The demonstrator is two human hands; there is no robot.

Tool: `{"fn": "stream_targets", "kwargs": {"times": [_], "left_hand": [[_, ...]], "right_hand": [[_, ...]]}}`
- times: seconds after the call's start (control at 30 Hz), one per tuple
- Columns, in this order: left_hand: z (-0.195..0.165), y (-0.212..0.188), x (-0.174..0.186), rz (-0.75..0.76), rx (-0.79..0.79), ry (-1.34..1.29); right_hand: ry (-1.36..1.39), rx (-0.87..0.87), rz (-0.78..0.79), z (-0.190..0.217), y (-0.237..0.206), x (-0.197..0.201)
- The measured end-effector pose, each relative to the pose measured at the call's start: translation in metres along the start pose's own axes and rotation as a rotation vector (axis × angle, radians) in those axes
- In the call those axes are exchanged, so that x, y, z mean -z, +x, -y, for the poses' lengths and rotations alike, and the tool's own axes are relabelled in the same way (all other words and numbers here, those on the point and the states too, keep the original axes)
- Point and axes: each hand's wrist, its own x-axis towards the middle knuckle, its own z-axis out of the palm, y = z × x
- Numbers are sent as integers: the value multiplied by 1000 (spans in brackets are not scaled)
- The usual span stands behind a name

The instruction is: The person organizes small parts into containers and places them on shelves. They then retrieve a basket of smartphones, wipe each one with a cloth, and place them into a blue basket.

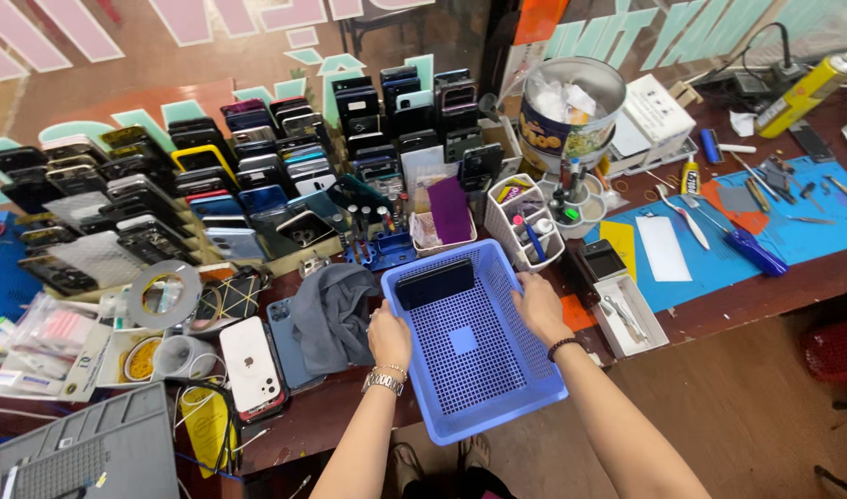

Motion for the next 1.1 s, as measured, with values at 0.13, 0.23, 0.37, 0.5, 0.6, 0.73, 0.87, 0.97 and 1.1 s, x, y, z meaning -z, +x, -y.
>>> {"fn": "stream_targets", "kwargs": {"times": [0.13, 0.23, 0.37, 0.5, 0.6, 0.73, 0.87, 0.97, 1.1], "left_hand": [[2, 4, -6, 43, 8, 35], [4, 6, 0, 38, 16, 49], [1, 14, 9, 88, 81, 81], [-7, 21, 22, 1, -8, 44], [-8, 19, 42, -38, -6, 27], [13, 18, 83, -317, -15, 68], [49, 26, 101, -294, 198, 194], [70, 35, 95, -220, 147, 133], [85, 65, 96, -70, 115, -137]], "right_hand": [[-5, -136, 75, -6, -12, 0], [2, -82, 28, -2, -16, -3], [-21, -2, 1, 6, -7, -7], [-28, -10, 33, 16, 6, -1], [-51, 61, -61, 32, 8, 7], [66, 159, -130, 79, 9, 0], [149, 297, -29, 143, 5, -28], [231, 475, 141, 191, -9, -51], [171, 758, 143, 243, -23, -75]]}}
